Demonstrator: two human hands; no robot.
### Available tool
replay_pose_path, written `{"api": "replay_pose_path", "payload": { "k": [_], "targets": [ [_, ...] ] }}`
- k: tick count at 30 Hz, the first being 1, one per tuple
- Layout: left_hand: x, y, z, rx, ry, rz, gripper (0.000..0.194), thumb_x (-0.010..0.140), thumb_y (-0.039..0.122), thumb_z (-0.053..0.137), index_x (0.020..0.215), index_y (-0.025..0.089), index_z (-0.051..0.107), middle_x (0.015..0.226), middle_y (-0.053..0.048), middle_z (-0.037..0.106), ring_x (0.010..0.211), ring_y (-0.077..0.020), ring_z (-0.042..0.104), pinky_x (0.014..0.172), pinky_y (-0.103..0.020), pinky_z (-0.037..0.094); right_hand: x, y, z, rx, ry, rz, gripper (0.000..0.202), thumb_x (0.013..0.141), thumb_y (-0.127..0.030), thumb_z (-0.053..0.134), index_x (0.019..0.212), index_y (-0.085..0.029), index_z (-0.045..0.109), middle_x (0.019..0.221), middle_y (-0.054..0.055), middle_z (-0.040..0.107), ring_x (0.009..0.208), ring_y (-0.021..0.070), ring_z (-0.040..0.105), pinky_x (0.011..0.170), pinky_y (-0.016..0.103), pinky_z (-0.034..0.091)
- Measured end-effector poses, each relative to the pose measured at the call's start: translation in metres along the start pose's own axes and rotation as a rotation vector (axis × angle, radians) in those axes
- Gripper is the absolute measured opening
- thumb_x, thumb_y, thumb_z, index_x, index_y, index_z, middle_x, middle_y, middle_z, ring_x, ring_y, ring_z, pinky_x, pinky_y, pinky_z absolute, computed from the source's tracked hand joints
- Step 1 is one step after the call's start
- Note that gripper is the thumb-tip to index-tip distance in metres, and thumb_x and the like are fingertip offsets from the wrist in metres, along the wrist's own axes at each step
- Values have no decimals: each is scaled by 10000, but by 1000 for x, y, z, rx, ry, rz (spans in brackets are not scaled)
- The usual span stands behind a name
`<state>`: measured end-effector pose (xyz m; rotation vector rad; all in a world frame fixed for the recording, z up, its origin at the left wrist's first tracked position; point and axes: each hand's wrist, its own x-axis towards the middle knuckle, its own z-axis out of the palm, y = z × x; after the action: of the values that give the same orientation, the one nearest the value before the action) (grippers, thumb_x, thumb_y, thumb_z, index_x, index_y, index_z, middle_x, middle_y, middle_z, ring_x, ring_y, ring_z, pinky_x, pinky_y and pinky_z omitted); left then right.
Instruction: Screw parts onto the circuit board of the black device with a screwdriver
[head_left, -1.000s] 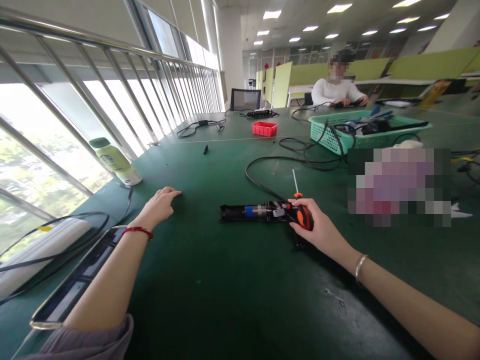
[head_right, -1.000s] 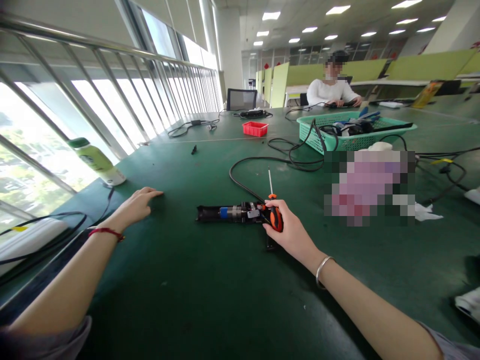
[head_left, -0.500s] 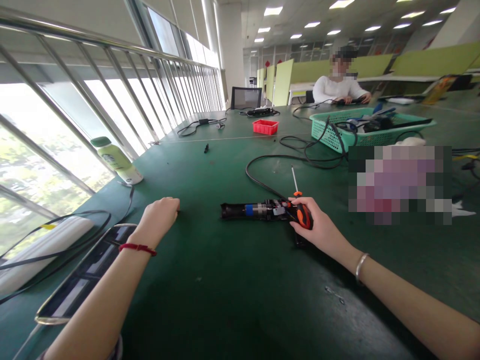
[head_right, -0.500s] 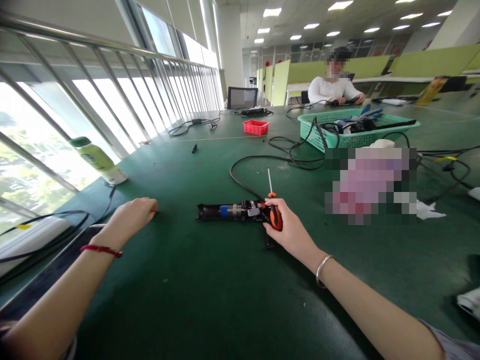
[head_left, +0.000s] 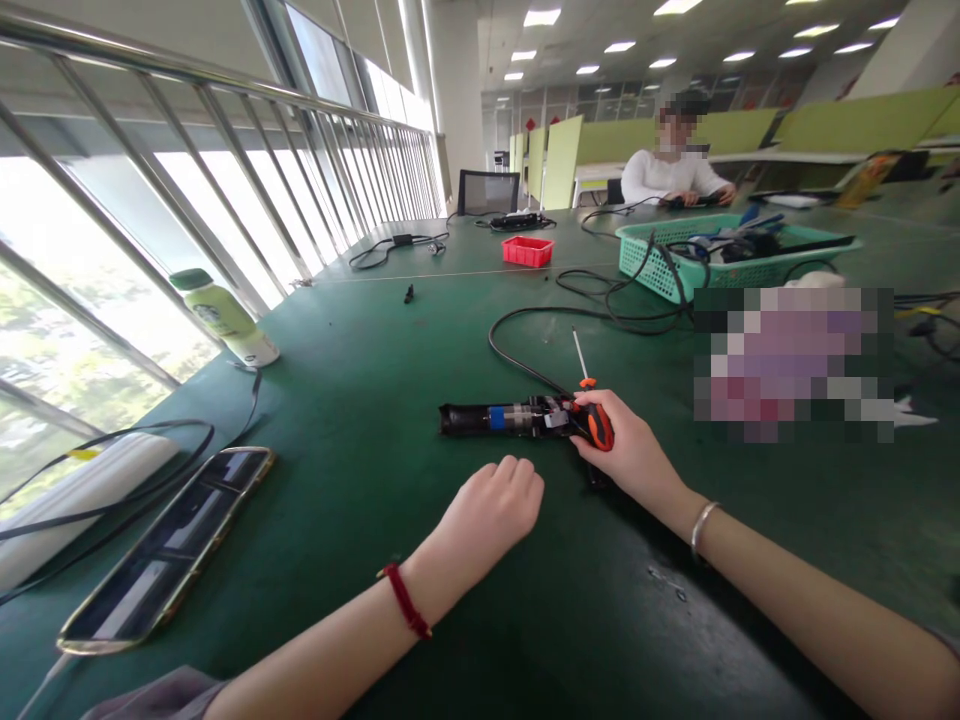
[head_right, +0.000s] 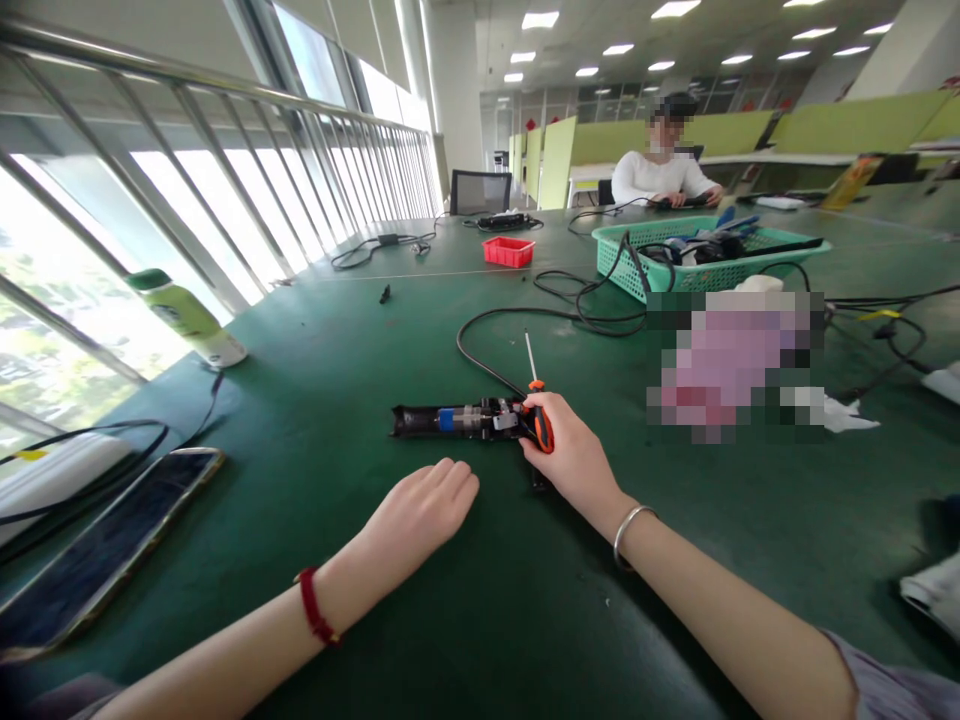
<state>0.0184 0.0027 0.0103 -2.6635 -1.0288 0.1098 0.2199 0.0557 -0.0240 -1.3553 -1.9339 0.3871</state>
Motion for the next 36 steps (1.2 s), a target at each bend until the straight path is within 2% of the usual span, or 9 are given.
{"api": "replay_pose_path", "payload": {
  "k": [6,13,16,19,21,24,27,30,36],
  "targets": [
    [-1,-12,8,-78,56,-82,195,799,-3,464,933,98,563,927,-70,603,792,-174,581,672,-286,515,0,-5,2,-115,32,-28,278,755,-203,572,1017,-247,489,1104,30,578,934,233,598,774,370,486],
    [-6,-24,12,-481,287,-229,84,804,89,497,788,150,553,820,-15,611,724,-124,570,635,-228,480,6,-10,9,-179,54,-65,235,755,-197,566,980,-235,508,1064,41,597,905,249,587,742,380,477],
    [-7,-30,11,-586,339,-306,79,774,90,522,759,159,557,774,-1,609,692,-116,564,646,-236,477,11,-10,13,-162,53,-85,227,751,-190,565,968,-233,511,1049,49,600,910,252,580,753,386,473],
    [-8,-36,12,-628,346,-388,110,762,92,527,828,165,577,783,2,617,705,-121,577,659,-249,486,16,-7,15,-112,41,-105,215,741,-189,572,944,-231,513,1029,49,601,930,244,577,795,387,467],
    [-6,-41,12,-639,343,-431,240,764,90,518,978,179,580,800,7,621,709,-121,585,665,-254,493,18,-4,15,-66,31,-112,226,733,-194,584,943,-231,508,1020,43,599,936,232,578,818,380,465],
    [0,-49,8,-619,371,-424,333,797,95,483,1097,209,574,877,-6,629,741,-125,591,674,-258,498,18,-2,13,1,25,-108,240,736,-199,584,959,-230,501,1016,39,595,932,218,586,834,370,466],
    [13,-54,-1,-591,416,-386,222,817,115,483,959,190,635,924,-26,643,781,-137,600,696,-265,497,17,-2,11,48,17,-97,250,741,-193,575,977,-230,501,1020,37,596,926,210,594,839,365,468],
    [31,-56,-6,-586,435,-350,186,819,125,507,929,180,647,894,-24,663,776,-140,608,694,-261,494,16,-1,10,80,7,-90,266,738,-185,572,992,-225,501,1028,40,596,937,207,593,849,362,466],
    [56,-53,8,-611,482,-320,193,841,147,513,945,196,667,919,-15,679,846,-148,608,727,-265,488,18,4,8,107,-23,-104,268,733,-194,575,990,-222,503,1032,46,598,939,211,592,860,387,459]
  ]
}}
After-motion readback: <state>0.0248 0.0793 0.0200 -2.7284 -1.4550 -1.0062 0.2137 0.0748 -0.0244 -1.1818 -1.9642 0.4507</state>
